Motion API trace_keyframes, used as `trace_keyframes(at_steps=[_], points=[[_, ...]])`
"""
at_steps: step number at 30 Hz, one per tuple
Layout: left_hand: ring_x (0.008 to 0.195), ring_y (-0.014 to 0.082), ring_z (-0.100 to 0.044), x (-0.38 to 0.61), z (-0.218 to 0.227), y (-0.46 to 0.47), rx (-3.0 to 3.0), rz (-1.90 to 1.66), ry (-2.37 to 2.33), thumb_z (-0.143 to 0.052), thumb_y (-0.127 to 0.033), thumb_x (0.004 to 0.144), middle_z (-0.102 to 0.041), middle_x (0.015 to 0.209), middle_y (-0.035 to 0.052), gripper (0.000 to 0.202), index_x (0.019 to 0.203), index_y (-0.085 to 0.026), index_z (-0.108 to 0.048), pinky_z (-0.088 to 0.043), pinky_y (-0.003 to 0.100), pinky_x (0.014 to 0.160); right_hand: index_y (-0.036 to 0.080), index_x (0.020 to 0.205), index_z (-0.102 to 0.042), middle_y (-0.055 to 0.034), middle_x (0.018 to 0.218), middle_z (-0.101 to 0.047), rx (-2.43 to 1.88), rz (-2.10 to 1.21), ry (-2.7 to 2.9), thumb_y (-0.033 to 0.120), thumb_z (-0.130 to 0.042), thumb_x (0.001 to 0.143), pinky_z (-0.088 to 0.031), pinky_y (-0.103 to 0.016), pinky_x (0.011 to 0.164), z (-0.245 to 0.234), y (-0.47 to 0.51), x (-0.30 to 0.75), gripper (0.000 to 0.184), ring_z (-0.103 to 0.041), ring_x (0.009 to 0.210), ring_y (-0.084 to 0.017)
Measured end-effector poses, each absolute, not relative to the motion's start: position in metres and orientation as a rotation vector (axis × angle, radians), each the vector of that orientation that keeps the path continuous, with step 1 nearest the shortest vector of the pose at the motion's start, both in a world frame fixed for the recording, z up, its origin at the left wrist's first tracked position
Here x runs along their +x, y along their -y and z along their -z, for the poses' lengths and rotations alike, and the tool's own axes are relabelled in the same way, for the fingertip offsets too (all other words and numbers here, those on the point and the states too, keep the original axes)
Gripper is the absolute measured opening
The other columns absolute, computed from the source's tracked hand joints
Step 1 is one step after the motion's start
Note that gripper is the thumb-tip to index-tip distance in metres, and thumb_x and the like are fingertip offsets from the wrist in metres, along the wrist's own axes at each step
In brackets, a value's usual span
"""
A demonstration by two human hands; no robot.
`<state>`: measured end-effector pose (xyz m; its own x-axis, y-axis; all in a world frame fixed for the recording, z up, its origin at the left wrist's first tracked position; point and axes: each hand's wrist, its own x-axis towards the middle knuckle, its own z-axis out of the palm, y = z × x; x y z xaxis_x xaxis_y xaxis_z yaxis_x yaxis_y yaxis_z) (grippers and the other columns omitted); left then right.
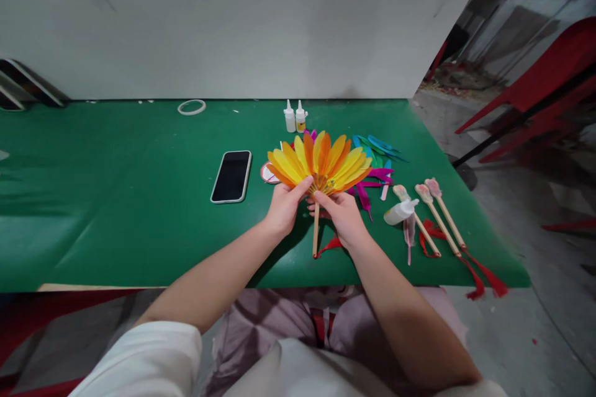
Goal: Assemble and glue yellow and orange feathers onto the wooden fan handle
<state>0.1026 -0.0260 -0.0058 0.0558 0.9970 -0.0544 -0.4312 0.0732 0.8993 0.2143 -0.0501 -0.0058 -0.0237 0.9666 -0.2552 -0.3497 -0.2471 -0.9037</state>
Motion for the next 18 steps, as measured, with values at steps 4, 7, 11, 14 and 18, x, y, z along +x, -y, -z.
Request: trace_keyframes(at_steps=[4,7,11,14,18], points=[[0.075,0.0127,-0.063,0.101,0.005,0.024,0.852,-1.327,-0.87,-0.069,-0.032,0.069,-0.069,0.084,0.0037,0.026,0.088,-0.015,-0.066,-0.048,0.024,0.072,0.013,0.077,-0.068,-0.0027,0.062,-0.067,-1.164,-1.486,0.754,0.04,-0.075,0.058,-0.054,-0.028,0.056,0.007,0.05,0.215,0.034,-0.059,0.049,-0.012],[0.077,0.0134,-0.063,0.092,0.001,0.014,0.857,-1.474,-0.917,-0.069,-0.034,0.07,-0.068,0.088,0.0038,0.027,0.09,-0.016,-0.065,-0.048,0.025,0.072,0.013,0.072,-0.066,-0.0017,0.058,-0.065,-1.181,-1.46,0.763,0.041,-0.075,0.059,-0.052,-0.025,0.049,0.008,0.05,0.216,0.032,-0.054,0.044,-0.01],[0.069,0.0098,-0.059,0.075,-0.008,0.001,1.031,-1.664,-1.111,-0.069,-0.035,0.069,-0.065,0.076,0.0004,0.023,0.083,-0.017,-0.065,-0.045,0.02,0.066,0.013,0.071,-0.064,-0.0013,0.058,-0.063,-1.212,-1.425,0.831,0.041,-0.073,0.062,-0.049,-0.021,0.044,0.009,0.051,0.217,0.03,-0.05,0.042,-0.008],[0.063,0.0083,-0.055,0.068,-0.013,-0.003,1.162,-1.691,-1.21,-0.068,-0.034,0.069,-0.061,0.068,-0.0014,0.018,0.075,-0.017,-0.065,-0.043,0.018,0.06,0.013,0.072,-0.064,-0.0021,0.06,-0.064,-1.251,-1.409,0.872,0.041,-0.072,0.062,-0.047,-0.021,0.041,0.009,0.051,0.216,0.031,-0.049,0.041,-0.007],[0.059,0.0083,-0.054,0.068,-0.016,-0.001,1.173,-1.658,-1.228,-0.069,-0.032,0.067,-0.061,0.066,-0.0019,0.016,0.071,-0.017,-0.064,-0.042,0.02,0.058,0.013,0.075,-0.063,-0.0007,0.059,-0.063,-1.238,-1.398,0.86,0.04,-0.071,0.062,-0.047,-0.022,0.041,0.009,0.051,0.215,0.031,-0.047,0.041,-0.007]])
